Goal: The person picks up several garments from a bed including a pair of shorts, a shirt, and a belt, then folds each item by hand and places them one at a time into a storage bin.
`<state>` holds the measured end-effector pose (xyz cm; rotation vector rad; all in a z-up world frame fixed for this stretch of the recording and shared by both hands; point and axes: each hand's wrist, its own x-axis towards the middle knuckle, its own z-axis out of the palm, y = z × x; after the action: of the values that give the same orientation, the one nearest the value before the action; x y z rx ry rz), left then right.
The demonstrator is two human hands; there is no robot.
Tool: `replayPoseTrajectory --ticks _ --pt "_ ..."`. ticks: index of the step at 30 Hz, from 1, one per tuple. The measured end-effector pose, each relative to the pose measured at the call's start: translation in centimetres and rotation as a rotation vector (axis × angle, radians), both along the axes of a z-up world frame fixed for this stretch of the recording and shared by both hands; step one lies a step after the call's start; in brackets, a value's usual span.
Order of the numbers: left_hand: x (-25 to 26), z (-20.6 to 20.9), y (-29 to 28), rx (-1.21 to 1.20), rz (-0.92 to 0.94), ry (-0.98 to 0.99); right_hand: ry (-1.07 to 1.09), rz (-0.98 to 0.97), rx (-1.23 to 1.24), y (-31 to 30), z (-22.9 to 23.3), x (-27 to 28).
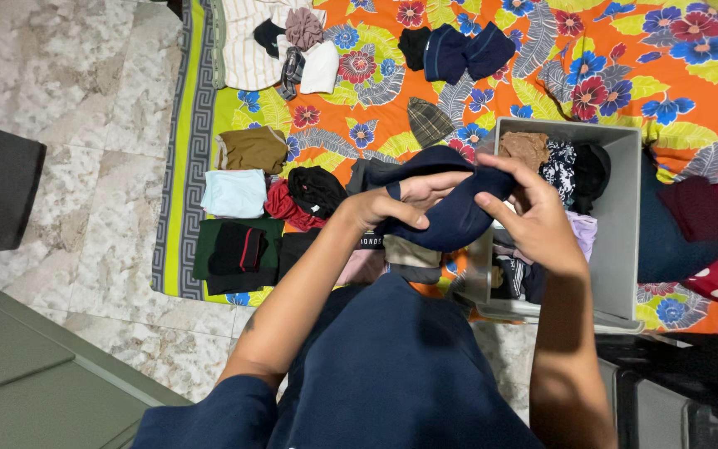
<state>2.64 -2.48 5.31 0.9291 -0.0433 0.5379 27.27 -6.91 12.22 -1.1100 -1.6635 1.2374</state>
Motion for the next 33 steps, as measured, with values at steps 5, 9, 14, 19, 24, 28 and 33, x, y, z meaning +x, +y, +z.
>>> replayPoseTrajectory --ticks 5,9,14,19,24,28,33 --pt "-1.2 0.9 0.6 0.376 0.149 0.353 -0.106 0.061 0.112 1.1 -0.9 0.3" --pt "-3.4 1.8 -0.4 0.250 0.279 0.386 -0.039 -0.036 -0.025 2.2 -2.4 0.5" --pt "-6.7 0.8 -1.3 0.267 0.472 0.431 0.075 -0.002 0.170 3.0 -2.7 0.3" --pt "-12.1 -5.8 -1.3 0.097 0.186 1.139 -0.035 -0.150 0.213 3.1 -1.5 0.5" --pt "-13.8 -5.6 -3.2 0.380 0.464 1.377 -0.261 -0.146 0.286 2.5 -0.1 0.1" --pt "-6.5 -1.4 -2.9 0.934 1.013 0.790 -0.412 -0.114 0.293 2.1 0.0 -1.9" --pt "0.0 -0.1 0.2 0.773 0.773 0.834 -0.242 -0.036 0.222 2.4 -1.6 -2.0"
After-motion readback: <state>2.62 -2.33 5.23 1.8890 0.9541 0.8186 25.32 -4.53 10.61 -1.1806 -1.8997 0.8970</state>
